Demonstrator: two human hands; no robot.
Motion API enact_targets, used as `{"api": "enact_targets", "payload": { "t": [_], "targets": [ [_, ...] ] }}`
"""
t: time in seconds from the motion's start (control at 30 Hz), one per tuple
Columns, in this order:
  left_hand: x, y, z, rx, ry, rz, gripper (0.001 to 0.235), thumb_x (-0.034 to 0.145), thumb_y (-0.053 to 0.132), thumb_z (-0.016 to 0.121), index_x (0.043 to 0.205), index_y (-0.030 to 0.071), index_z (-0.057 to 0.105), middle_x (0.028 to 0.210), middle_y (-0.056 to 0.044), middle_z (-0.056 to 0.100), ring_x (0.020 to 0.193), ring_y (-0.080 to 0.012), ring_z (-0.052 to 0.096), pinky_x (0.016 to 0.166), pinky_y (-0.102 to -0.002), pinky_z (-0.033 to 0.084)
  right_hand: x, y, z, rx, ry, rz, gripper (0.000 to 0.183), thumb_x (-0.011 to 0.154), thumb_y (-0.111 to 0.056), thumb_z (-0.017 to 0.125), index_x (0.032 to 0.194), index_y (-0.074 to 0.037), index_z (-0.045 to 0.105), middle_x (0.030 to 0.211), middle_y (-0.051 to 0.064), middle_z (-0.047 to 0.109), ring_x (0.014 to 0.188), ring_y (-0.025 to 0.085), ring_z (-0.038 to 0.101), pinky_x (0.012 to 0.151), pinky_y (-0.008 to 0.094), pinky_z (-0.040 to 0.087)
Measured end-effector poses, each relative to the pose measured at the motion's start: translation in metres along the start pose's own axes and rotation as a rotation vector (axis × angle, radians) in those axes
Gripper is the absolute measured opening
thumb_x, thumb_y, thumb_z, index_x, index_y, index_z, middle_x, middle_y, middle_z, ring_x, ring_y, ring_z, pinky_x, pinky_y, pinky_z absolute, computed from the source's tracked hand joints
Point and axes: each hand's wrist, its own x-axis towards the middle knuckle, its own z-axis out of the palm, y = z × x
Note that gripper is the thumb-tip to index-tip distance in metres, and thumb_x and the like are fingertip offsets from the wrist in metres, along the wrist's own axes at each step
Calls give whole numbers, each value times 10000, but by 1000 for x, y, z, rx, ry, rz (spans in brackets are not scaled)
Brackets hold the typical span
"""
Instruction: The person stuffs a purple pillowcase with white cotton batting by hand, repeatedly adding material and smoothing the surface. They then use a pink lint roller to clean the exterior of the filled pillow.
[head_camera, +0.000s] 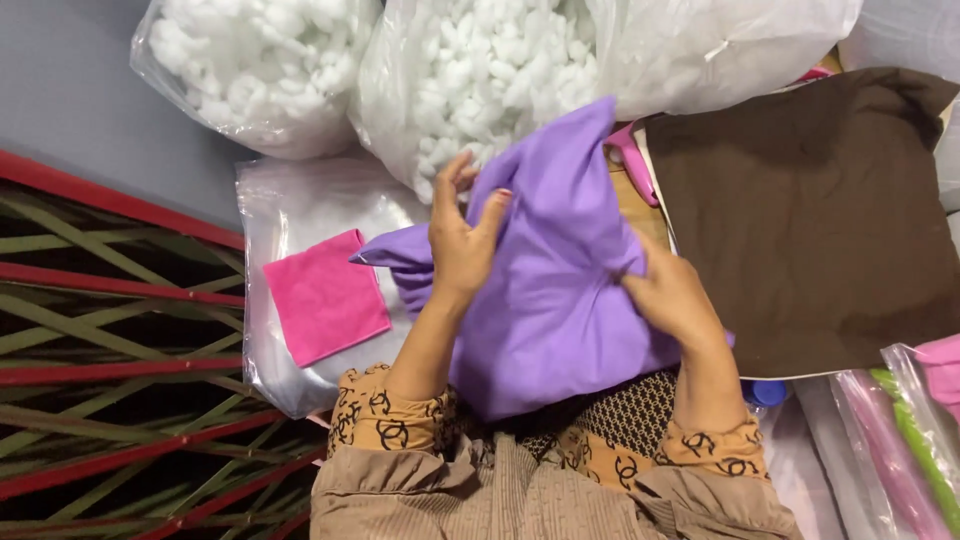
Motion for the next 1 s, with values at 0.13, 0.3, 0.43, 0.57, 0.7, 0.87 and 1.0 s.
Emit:
{"api": "enact_targets", "payload": {
  "t": [0.13,0.3,0.43,0.57,0.7,0.87,1.0],
  "targets": [
    [-13,9,-10,108,-32,69,666,928,332,792,1452,87,462,1296,-210,559,1256,-449,546,1094,-548,411,2,5,1,302,240,-25,611,894,-123,691,1479,-104,515,1344,266,617,1286,482,548,1059,600,408],
    [-51,-16,-9,307,-326,238,371,803,403,849,1040,173,680,1131,-67,591,1125,-317,600,1003,-458,461,-30,21,-5,-14,77,-22,856,837,-427,740,1585,-171,412,1493,251,469,1349,497,483,1080,661,389],
    [-113,-19,0,424,-570,294,305,819,482,766,839,192,675,980,-58,628,977,-290,619,834,-446,499,-79,-9,-1,-96,-324,-240,703,721,-359,861,1381,-228,657,1567,309,371,1446,628,241,1151,761,203],
    [-157,-10,-4,586,-786,222,583,761,675,681,924,116,709,981,-137,646,1005,-343,605,865,-501,469,-73,23,70,-780,-268,-191,711,746,-273,840,1406,-371,596,1609,124,385,1499,517,270,1149,783,150],
    [-164,26,-14,822,-1017,5,1120,759,747,679,1555,47,318,1527,-308,396,1497,-488,246,1166,-716,168,-32,83,117,-884,174,-302,266,884,-281,650,1123,-342,751,1377,-22,662,1373,390,538,1120,712,289],
    [-155,-8,11,970,-69,414,378,906,216,654,1276,153,601,1130,-146,566,961,-364,552,743,-514,454,-35,20,73,-655,464,-467,302,956,-280,659,1257,-261,672,1448,30,586,1403,331,481,1155,642,288],
    [-76,18,-1,995,265,517,62,902,186,611,859,225,591,724,42,551,533,-153,602,469,-267,479,-49,-19,64,-642,555,-828,971,655,-572,852,1494,-213,518,1546,240,466,1435,490,397,1142,739,207]
  ]
}}
